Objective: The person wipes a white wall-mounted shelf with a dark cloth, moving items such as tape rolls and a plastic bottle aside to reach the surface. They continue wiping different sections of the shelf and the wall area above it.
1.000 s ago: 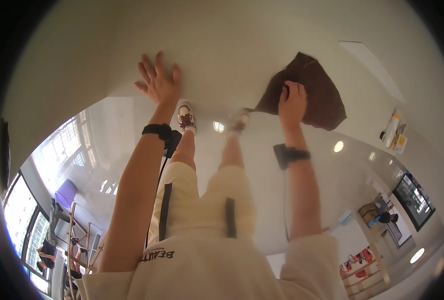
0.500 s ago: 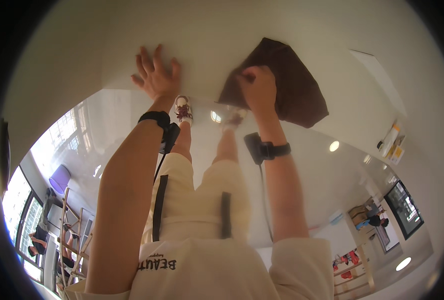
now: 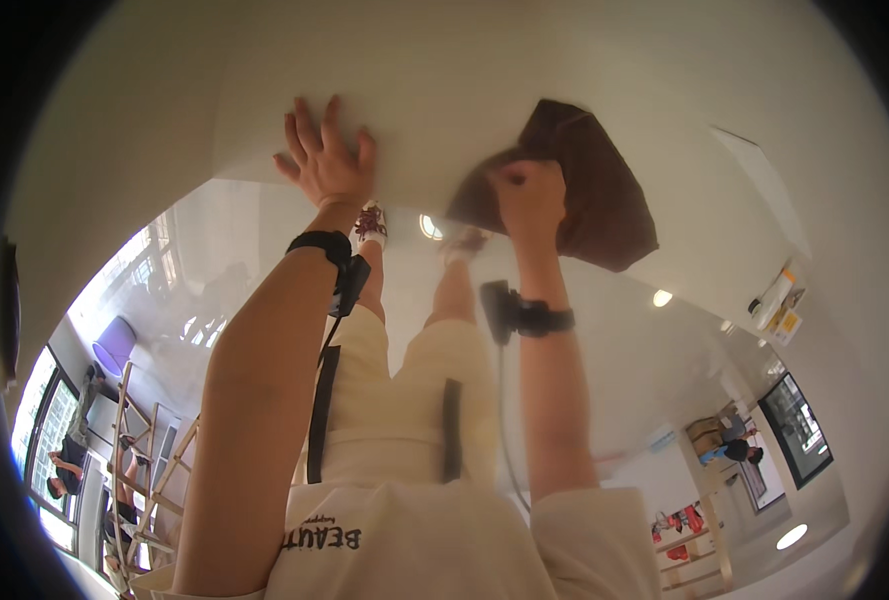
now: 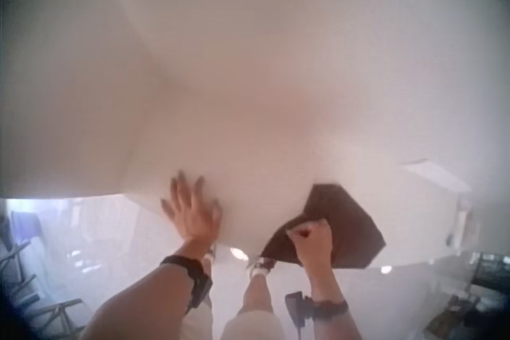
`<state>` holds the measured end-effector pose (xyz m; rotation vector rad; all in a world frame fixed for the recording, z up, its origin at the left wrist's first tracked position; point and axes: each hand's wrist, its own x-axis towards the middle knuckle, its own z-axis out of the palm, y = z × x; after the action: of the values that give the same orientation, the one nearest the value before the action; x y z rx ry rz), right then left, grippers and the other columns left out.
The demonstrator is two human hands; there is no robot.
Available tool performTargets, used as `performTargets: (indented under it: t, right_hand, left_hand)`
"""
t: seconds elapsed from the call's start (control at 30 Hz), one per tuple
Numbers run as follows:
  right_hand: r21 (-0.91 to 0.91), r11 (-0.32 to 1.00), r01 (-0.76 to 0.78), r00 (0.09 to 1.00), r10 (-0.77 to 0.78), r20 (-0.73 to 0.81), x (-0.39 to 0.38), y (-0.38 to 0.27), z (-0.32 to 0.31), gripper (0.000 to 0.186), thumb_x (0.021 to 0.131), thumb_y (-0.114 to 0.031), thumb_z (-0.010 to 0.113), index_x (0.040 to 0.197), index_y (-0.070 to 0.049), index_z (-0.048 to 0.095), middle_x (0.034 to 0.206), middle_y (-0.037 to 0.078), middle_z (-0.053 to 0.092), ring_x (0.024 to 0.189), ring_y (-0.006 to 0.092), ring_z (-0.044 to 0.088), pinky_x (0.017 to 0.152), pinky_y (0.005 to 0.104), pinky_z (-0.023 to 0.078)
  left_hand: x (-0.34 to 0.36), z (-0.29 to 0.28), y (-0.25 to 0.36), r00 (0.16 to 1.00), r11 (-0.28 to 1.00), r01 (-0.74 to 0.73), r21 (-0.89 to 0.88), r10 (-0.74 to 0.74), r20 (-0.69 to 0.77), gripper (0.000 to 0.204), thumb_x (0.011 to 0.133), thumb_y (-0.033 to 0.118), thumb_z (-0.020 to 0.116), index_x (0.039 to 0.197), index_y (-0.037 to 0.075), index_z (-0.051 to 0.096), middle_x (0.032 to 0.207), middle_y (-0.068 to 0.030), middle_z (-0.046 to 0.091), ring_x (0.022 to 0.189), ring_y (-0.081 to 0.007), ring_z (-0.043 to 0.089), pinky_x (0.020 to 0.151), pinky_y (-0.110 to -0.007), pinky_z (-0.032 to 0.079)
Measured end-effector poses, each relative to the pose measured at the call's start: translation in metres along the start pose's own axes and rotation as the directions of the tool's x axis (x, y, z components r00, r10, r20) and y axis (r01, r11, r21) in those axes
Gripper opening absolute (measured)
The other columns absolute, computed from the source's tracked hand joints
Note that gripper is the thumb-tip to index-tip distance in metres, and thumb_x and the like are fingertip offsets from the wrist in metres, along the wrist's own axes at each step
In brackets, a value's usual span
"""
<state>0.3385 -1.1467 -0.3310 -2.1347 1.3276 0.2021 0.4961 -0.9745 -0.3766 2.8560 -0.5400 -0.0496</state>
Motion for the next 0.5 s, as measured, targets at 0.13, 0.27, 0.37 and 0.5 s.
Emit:
performTargets:
  t: [0.13,0.27,0.37,0.5]
  right_hand:
    - [0.048,0.977,-0.208,0.976,0.204,0.073,-0.001,-0.008,0.002,0.020,0.070,-0.029,0.075,0.075,-0.010,0.070,0.093,0.012,0.059,0.090,0.0291,0.059,0.075,0.0402,0.049]
    - [0.073,0.988,0.133,0.991,-0.133,-0.005,0.002,-0.010,0.004,0.021,0.068,-0.029,0.078,0.073,-0.011,0.070,0.085,0.012,0.060,0.082,0.0280,0.060,0.072,0.0387,0.049]
    - [0.034,0.979,-0.203,0.979,0.202,0.029,0.005,-0.002,0.005,0.021,0.068,-0.031,0.077,0.072,-0.011,0.070,0.082,0.012,0.059,0.081,0.0283,0.061,0.073,0.0393,0.049]
    - [0.140,0.990,0.008,0.998,0.001,-0.062,0.009,0.011,0.016,0.026,0.068,-0.026,0.079,0.076,-0.002,0.071,0.058,0.009,0.061,0.054,0.0167,0.056,0.055,0.0292,0.044]
  left_hand:
    - [0.001,-0.001,0.002,1.000,1.000,0.006,-0.009,-0.006,-0.007,0.056,0.079,0.041,0.055,0.133,0.027,0.045,0.151,-0.0108,0.025,0.138,-0.0324,0.023,0.101,-0.068,0.015]
    - [0.002,-0.001,0.004,1.000,1.000,0.011,0.002,-0.011,0.004,0.056,0.081,0.042,0.053,0.134,0.027,0.043,0.151,-0.0102,0.024,0.139,-0.0312,0.022,0.101,-0.067,0.014]
    - [0.003,0.000,0.005,1.000,0.999,0.018,0.036,-0.019,0.022,0.056,0.081,0.040,0.054,0.134,0.027,0.043,0.151,-0.0104,0.024,0.139,-0.0313,0.022,0.101,-0.066,0.015]
    - [0.002,0.001,0.005,0.999,1.000,0.023,0.009,-0.023,0.039,0.056,0.080,0.039,0.053,0.133,0.026,0.044,0.152,-0.0106,0.024,0.139,-0.0325,0.022,0.101,-0.068,0.015]
